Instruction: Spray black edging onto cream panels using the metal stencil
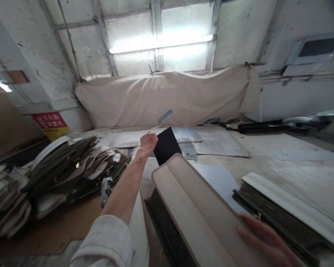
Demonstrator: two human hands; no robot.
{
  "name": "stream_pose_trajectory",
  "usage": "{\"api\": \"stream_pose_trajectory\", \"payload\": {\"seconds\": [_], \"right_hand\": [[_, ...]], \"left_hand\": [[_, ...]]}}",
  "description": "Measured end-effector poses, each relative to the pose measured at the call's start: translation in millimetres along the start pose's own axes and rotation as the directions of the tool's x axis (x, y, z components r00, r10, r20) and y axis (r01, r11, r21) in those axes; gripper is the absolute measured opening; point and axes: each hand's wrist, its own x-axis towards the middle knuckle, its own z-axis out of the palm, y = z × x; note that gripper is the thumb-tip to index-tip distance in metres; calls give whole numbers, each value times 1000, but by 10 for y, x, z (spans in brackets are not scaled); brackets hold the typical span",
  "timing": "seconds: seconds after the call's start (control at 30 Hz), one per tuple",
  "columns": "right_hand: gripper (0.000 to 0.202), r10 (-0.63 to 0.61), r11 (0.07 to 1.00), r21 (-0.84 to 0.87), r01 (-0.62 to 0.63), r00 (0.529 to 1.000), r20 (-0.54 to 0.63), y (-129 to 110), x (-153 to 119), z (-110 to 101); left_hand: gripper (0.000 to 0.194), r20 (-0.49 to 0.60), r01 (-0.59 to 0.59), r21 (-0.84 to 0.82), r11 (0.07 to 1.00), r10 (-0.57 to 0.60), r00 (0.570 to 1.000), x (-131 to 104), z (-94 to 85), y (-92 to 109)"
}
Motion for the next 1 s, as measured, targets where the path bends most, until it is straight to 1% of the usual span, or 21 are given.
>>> {"api": "stream_pose_trajectory", "payload": {"seconds": [0.07,0.1,0.13,0.17,0.2,0.27,0.33,0.43,0.57,0.67,0.77,0.9,1.0], "right_hand": [[48,-19,1000,25,16,989,150,183,150,540],[52,-54,998,31,51,989,137,286,258,773],[56,-55,998,2,55,992,112,392,376,967],[59,-24,998,-53,25,1000,11,499,494,1117],[62,7,997,-80,-11,999,-51,602,601,1222],[64,58,990,-116,-74,989,-137,783,757,1313],[65,83,986,-131,-106,982,-170,918,831,1294],[64,88,980,-156,-120,977,-196,1046,863,1191],[60,68,974,-202,-107,979,-193,1151,916,1080],[53,60,958,-266,-108,981,-183,1222,954,1012],[41,46,930,-356,-96,988,-148,1296,968,912],[22,28,875,-482,-46,999,-45,1346,1026,754],[18,25,839,-544,-16,1000,9,1327,1147,665]], "left_hand": [[32,-9,-34,-14,999,34,999,184,27,49],[33,-15,-43,-20,999,43,999,236,46,79],[34,-21,-48,-24,999,47,999,268,66,110],[34,-28,-49,-27,998,48,998,283,82,138],[35,-33,-47,-28,999,46,998,286,94,163],[37,-40,-38,-26,999,37,999,273,104,195],[37,-40,-27,-20,999,26,999,247,100,207],[37,-38,-5,-4,1000,5,999,197,91,206],[39,-41,12,21,1000,-11,999,107,82,210],[38,-37,16,37,999,-15,999,26,71,215],[39,-33,18,46,999,-17,999,-52,62,216],[40,-30,29,48,998,-28,999,-123,72,221],[40,-23,36,49,998,-35,999,-158,85,232]]}}
